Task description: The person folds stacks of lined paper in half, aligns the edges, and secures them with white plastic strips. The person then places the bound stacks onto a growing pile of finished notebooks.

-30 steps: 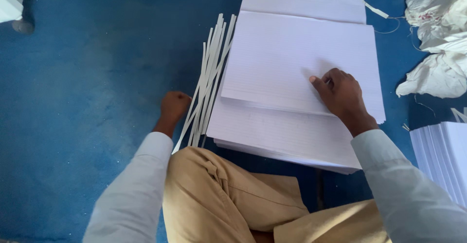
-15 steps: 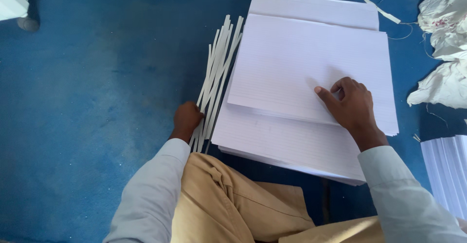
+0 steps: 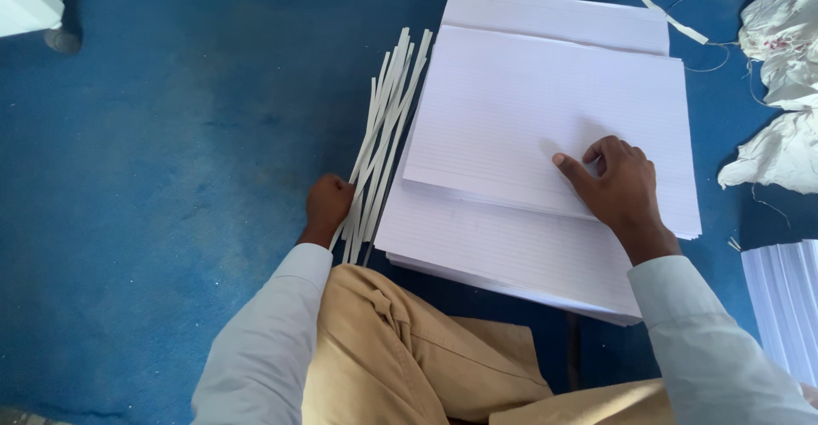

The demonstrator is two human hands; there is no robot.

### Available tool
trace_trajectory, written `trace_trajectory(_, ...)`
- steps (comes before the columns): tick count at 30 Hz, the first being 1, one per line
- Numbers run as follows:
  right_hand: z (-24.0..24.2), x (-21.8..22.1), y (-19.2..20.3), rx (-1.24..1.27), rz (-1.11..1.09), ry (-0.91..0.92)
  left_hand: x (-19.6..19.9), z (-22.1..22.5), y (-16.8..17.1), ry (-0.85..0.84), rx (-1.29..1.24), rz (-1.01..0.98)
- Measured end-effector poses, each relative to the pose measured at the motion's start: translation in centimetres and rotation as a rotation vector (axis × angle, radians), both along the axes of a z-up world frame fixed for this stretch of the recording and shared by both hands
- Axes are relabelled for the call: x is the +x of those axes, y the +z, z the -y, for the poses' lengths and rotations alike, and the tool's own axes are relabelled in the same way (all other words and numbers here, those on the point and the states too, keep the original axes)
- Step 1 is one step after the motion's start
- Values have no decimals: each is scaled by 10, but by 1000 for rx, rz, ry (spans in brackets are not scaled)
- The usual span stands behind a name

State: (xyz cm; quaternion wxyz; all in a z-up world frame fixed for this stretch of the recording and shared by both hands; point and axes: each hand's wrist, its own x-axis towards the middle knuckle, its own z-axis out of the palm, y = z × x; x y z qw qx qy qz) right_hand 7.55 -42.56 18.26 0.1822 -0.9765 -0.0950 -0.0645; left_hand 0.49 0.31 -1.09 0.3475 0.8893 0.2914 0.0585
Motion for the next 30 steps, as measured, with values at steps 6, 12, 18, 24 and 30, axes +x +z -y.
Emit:
trace_trajectory(6, -1, 0, 3, 15, -29, -14, -2, -6, -8, 1, -32, 75)
trace_trajectory(12, -3, 1, 6, 39, -61, -36, -10, 4, 40, 155, -347, 75)
trace_trajectory(18, -1, 1, 7, 36, -75, -17, -16, 12, 75, 150, -604, 263)
trace_trajectory(24, 3, 7, 13, 113, -232, -56, 1, 16, 103, 161, -499, 404)
trace_trajectory(30, 15, 13, 24, 179, -301, -18, 20, 28, 146, -71, -279, 745)
